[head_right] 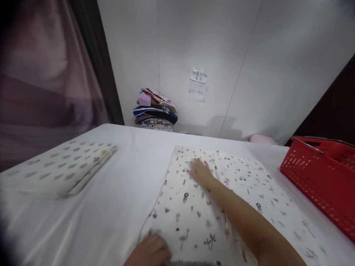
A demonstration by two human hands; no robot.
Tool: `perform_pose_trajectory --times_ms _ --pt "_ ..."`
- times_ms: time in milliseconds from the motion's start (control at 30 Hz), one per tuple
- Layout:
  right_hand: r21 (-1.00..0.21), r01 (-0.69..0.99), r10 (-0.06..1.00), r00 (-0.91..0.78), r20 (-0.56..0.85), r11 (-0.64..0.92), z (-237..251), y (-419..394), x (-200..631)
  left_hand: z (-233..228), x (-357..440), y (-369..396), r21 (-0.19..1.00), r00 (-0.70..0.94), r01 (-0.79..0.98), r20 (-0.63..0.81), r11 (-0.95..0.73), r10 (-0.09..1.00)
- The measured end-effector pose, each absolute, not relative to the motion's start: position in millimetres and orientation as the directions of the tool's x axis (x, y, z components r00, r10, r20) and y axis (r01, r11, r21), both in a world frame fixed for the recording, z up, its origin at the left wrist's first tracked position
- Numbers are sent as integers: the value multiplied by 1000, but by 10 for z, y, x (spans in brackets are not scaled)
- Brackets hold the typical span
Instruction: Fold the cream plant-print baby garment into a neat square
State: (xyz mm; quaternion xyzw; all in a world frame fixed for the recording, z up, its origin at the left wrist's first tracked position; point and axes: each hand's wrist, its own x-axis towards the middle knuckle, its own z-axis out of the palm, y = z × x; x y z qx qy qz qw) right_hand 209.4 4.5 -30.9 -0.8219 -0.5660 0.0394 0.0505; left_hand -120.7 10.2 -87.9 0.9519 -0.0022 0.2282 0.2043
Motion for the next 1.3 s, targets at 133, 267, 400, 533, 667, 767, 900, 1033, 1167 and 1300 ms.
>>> perform_pose_trajectory --times_ms 133,267,400,533,667,767,900,1033,1167,1300 --pt "-194 941 960 273 -55 -279 -298 -81 1493 -574 -1217 54 359 941 -26 324 -933 98" --pt "-245 927 956 293 3 -283 -274 -281 1084 -329 -1255 6 262 961 -22 272 -965 52" --pt "-407 912 985 117 129 -55 -303 -706 686 -311 -1249 8 173 954 -32 300 -984 22" --pt "-539 842 952 179 248 -18 -294 -1143 364 -345 -1220 3 159 944 21 322 -987 72" --pt "-403 912 955 52 293 74 -261 -1282 154 -292 -1196 -27 223 930 94 327 -970 165" --pt "-272 962 960 83 269 -7 -263 -1209 80 -229 -1201 -39 245 925 129 319 -961 206" --pt "-230 969 966 141 216 -90 -271 -1116 75 -198 -1297 30 215 914 214 300 -953 273" --pt "-284 950 960 191 205 -128 -266 -1123 94 -190 -1471 194 289 820 367 347 -884 454" --pt "-307 940 959 213 188 -149 -263 -1135 90 -177 -1590 280 544 660 486 285 -684 695" --pt "-284 949 961 198 193 -138 -256 -1134 82 -200 -1636 199 755 595 458 131 -469 793"
